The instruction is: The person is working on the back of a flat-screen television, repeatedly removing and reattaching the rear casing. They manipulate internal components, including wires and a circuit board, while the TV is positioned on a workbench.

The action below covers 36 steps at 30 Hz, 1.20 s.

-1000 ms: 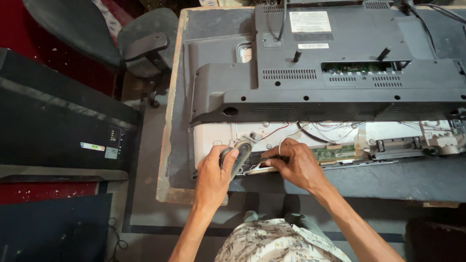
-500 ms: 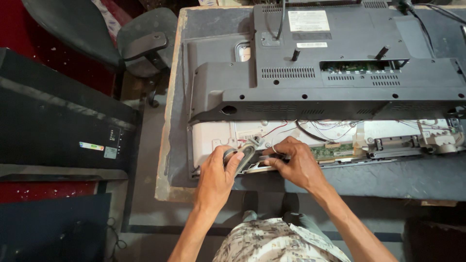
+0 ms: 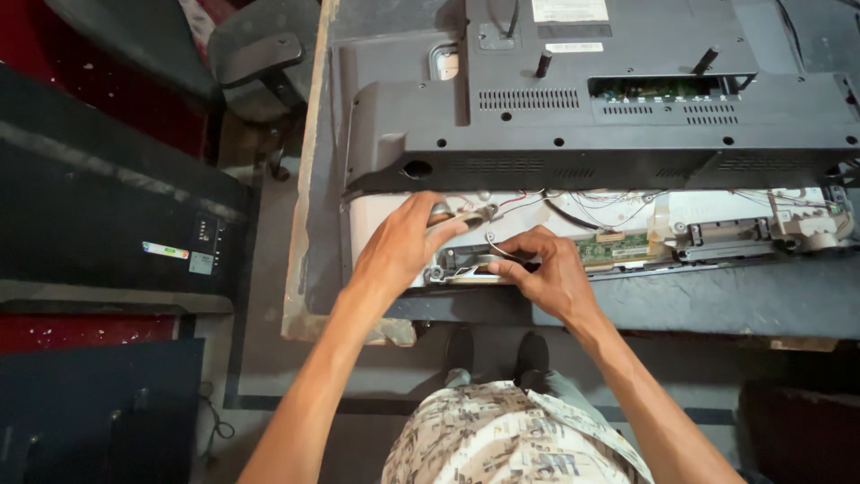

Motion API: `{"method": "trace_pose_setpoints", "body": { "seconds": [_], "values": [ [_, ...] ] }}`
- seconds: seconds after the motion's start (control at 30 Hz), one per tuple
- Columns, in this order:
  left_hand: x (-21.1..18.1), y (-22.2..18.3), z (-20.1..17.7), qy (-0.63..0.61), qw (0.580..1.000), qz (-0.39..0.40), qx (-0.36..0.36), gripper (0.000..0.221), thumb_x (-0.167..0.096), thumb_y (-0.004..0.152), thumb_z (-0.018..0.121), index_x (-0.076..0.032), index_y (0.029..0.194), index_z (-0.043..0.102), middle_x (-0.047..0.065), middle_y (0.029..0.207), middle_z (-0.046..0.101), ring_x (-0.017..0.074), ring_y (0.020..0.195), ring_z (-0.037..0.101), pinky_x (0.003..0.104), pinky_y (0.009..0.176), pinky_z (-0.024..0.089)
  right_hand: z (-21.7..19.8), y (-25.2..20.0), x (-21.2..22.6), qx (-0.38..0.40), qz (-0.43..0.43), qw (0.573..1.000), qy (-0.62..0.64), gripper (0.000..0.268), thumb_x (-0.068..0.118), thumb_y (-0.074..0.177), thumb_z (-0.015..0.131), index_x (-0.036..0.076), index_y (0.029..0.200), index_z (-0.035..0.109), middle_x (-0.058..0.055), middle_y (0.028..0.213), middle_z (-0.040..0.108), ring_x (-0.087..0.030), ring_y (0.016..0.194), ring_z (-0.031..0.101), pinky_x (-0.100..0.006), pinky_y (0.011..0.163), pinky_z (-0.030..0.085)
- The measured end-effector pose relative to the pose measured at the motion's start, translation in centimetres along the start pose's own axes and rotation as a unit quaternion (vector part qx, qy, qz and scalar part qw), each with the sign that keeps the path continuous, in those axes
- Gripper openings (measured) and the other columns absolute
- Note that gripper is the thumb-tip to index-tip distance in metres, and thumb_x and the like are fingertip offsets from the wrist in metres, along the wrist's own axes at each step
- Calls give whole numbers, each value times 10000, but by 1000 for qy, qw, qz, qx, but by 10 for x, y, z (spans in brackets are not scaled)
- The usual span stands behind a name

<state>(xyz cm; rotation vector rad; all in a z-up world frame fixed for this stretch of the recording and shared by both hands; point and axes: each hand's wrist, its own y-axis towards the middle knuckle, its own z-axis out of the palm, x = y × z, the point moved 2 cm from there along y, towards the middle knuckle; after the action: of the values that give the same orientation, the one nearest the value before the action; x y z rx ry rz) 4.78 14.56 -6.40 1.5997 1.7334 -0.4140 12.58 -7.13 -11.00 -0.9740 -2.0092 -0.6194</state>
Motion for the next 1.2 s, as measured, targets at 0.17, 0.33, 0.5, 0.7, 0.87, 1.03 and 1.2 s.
{"method": "trace_pose_setpoints", "body": {
  "seconds": [0.17,0.33,0.5,0.7,0.87,1.03,1.2],
  "values": [
    [10,6,5,28,995,99,-2,442,-326,893,761,-30,1188,616,158,1073,656,365,1015,634,446,824,515,-4,1,8,9,-37,999,-36,322,305,771,854,63,977,805,-113,875,720,-254,786,687,-374,723,545],
    [10,4,4,72,982,170,-41,405,-296,885,778,-44,1176,650,118,1068,658,324,1035,618,422,870,512,-6,2,14,3,-83,995,-64,340,336,776,854,63,974,804,-132,879,730,-293,798,692,-413,720,536],
    [5,-1,2,66,991,107,-39,404,-288,892,771,-37,1191,667,110,1054,672,322,1034,622,428,889,504,-5,1,19,3,-41,996,-78,343,342,766,851,76,980,810,-136,872,727,-297,747,687,-420,675,528],
    [-7,-31,-11,89,970,174,-147,358,-183,905,751,-23,1214,662,153,1213,671,347,1192,609,446,1019,467,-5,6,17,32,-8,996,-79,350,347,772,838,83,999,802,-136,892,720,-288,723,691,-413,657,547],
    [-17,-67,-8,35,981,174,-80,294,-139,810,799,-32,1071,716,117,1068,718,310,1070,654,421,961,488,-6,9,14,16,-77,994,-71,347,345,766,852,74,979,814,-145,868,741,-283,783,693,-409,702,535],
    [-9,-71,7,13,983,163,-79,180,-62,826,792,-20,996,748,93,994,726,281,991,675,400,881,533,-8,10,17,35,-49,996,-61,338,353,774,847,84,974,810,-135,859,745,-257,762,694,-388,683,530],
    [-5,-72,9,15,985,151,-80,149,-13,820,771,0,967,745,101,994,724,281,965,676,386,842,553,-25,-10,6,-100,-54,993,19,249,241,925,736,60,1090,781,-106,965,771,-192,833,706,-320,755,543]
  ]
}}
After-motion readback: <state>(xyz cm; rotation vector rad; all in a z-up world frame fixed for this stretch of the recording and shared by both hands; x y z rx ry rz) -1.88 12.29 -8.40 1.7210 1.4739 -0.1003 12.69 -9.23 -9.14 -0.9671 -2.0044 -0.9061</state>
